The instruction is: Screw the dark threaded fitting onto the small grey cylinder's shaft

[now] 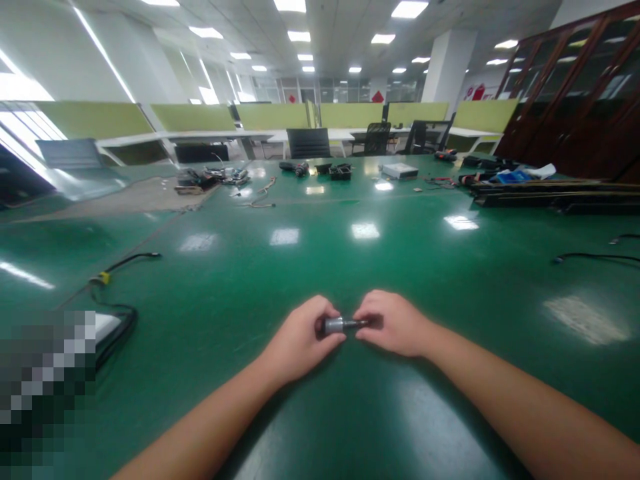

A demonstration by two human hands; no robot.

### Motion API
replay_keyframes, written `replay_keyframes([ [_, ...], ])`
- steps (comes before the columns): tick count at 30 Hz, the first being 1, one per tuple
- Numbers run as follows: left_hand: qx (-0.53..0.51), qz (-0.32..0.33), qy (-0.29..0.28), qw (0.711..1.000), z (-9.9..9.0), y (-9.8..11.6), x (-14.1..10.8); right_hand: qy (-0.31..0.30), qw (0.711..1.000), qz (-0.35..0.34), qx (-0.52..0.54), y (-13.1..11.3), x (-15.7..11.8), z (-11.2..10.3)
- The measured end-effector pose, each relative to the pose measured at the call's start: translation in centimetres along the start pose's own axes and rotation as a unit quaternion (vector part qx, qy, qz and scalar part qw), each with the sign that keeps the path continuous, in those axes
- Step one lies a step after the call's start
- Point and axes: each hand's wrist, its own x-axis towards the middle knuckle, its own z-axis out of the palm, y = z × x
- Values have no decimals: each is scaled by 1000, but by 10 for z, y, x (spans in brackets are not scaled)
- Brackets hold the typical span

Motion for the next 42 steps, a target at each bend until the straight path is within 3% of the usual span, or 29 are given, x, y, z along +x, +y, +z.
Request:
replay_keyframes([
  [12, -45, 19, -30, 998, -4, 6, 1, 14, 992, 69, 101, -13, -1, 9],
  [21, -30, 6, -27, 999, -5, 2, 0, 18, 999, 25, 15, -9, -2, 6],
  [42, -50, 8, -24, 998, -4, 0, 2, 7, 1000, 17, 21, -10, 0, 6],
])
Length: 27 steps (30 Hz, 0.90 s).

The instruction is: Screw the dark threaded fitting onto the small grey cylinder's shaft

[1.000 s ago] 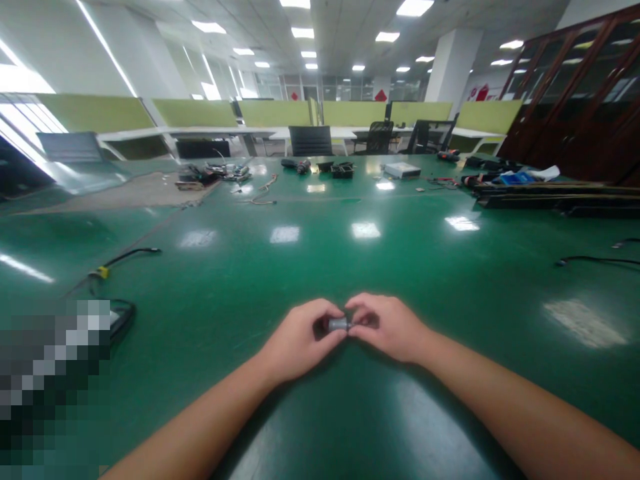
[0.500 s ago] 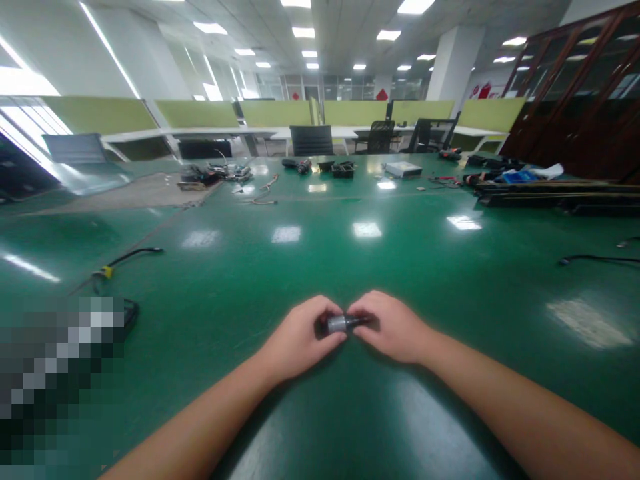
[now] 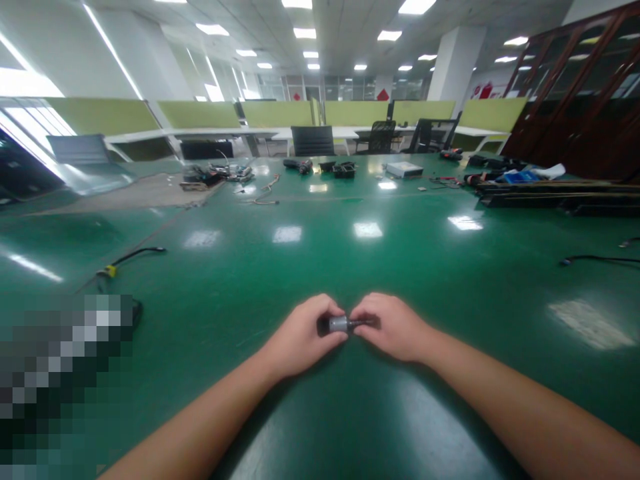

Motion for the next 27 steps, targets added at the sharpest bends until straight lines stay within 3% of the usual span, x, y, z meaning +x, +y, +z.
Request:
replay_keyframes([
  [27, 6, 0, -7, 1000, -2, 1, 0, -3, 1000, 11, 2, 2, -3, -4],
])
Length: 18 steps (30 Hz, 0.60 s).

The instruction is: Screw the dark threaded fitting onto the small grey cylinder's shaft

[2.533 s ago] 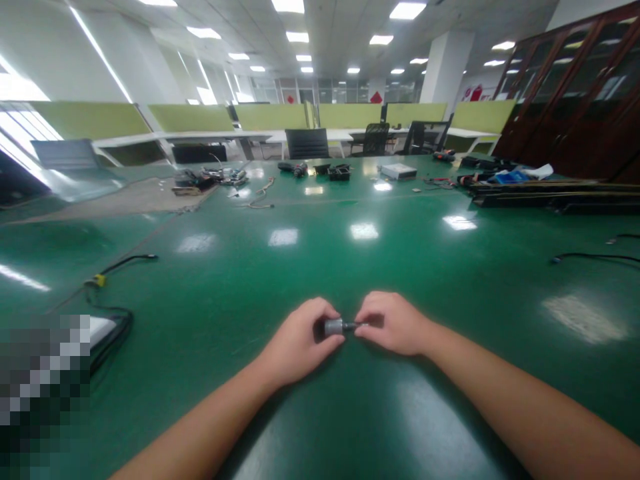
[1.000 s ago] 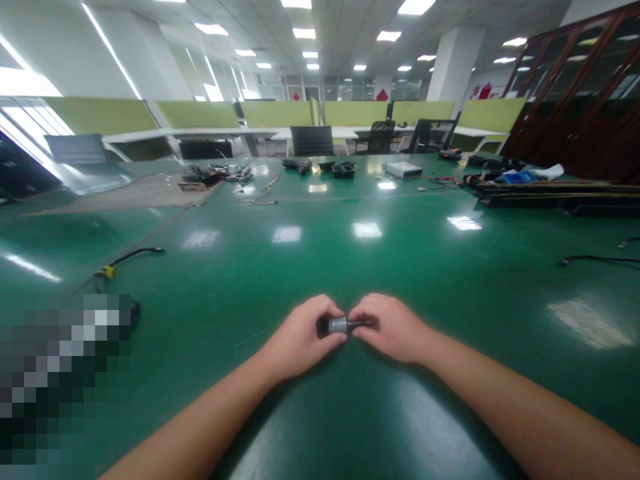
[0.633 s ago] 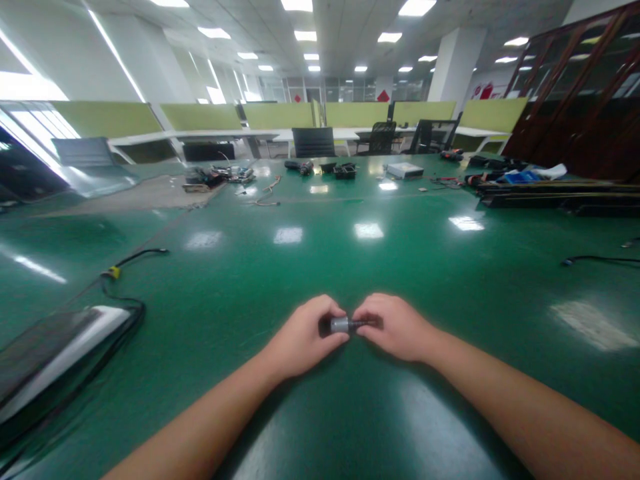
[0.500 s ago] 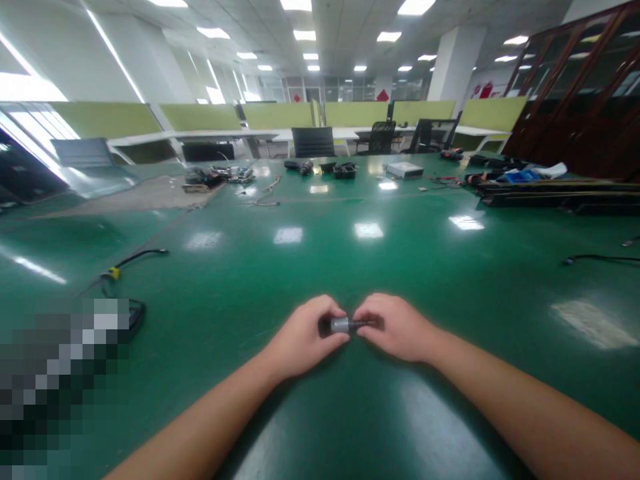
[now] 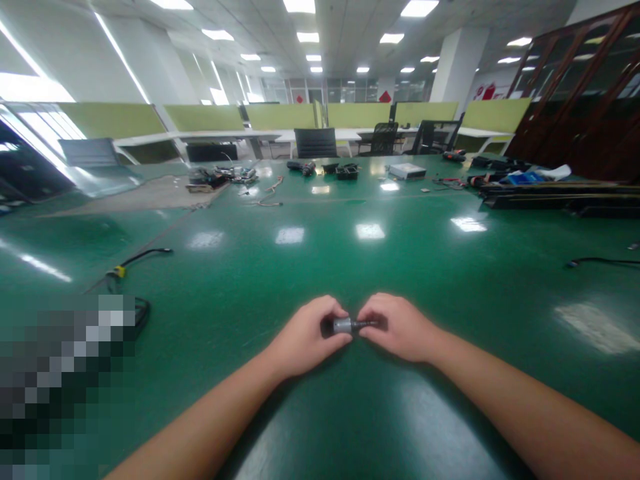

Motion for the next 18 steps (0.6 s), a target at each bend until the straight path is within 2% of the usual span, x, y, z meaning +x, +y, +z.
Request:
replay_keyframes([
  [18, -12, 15, -4, 1000, -2, -2, -1, 1, 1000, 4, 11, 2, -2, -7],
])
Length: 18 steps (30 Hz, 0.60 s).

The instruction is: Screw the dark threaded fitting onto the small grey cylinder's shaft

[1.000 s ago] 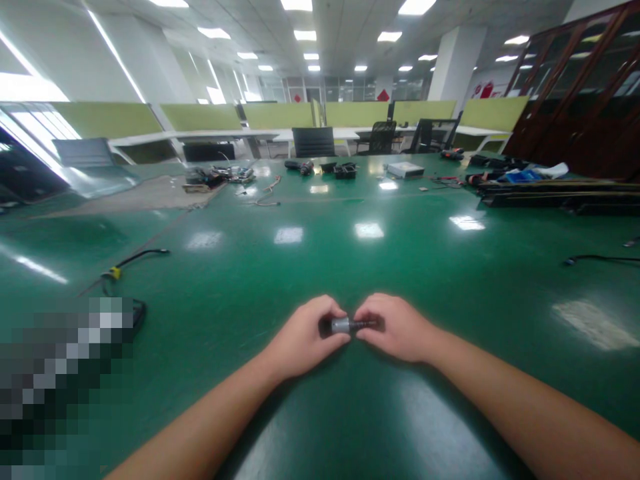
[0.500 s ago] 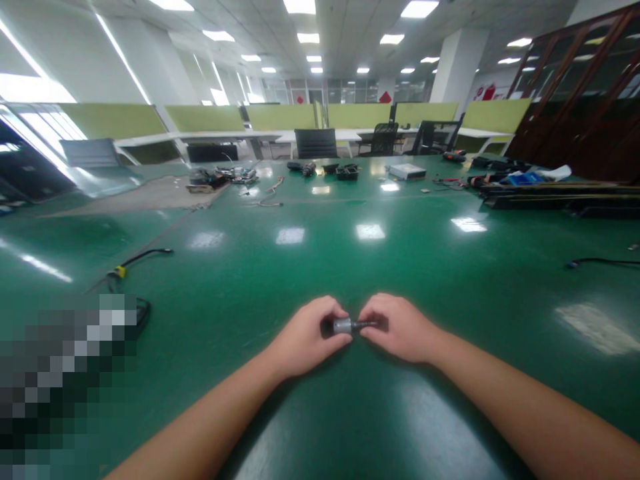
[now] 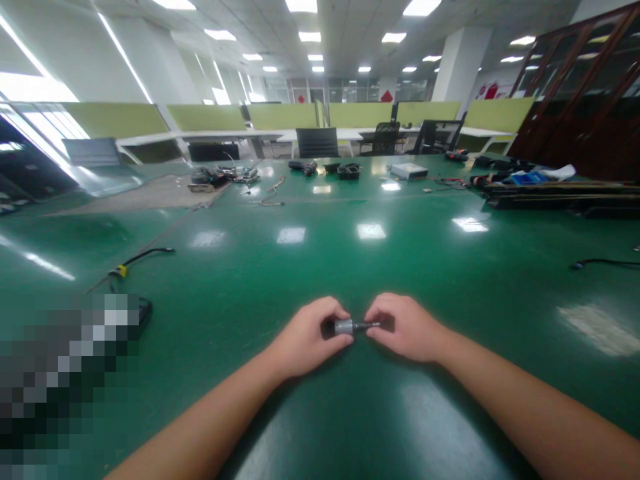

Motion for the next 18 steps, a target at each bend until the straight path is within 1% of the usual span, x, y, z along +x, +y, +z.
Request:
replay_keyframes([
  [18, 0, -6, -1, 1000, -1, 1, 1, 0, 1000, 13, -14, 4, -4, -8],
])
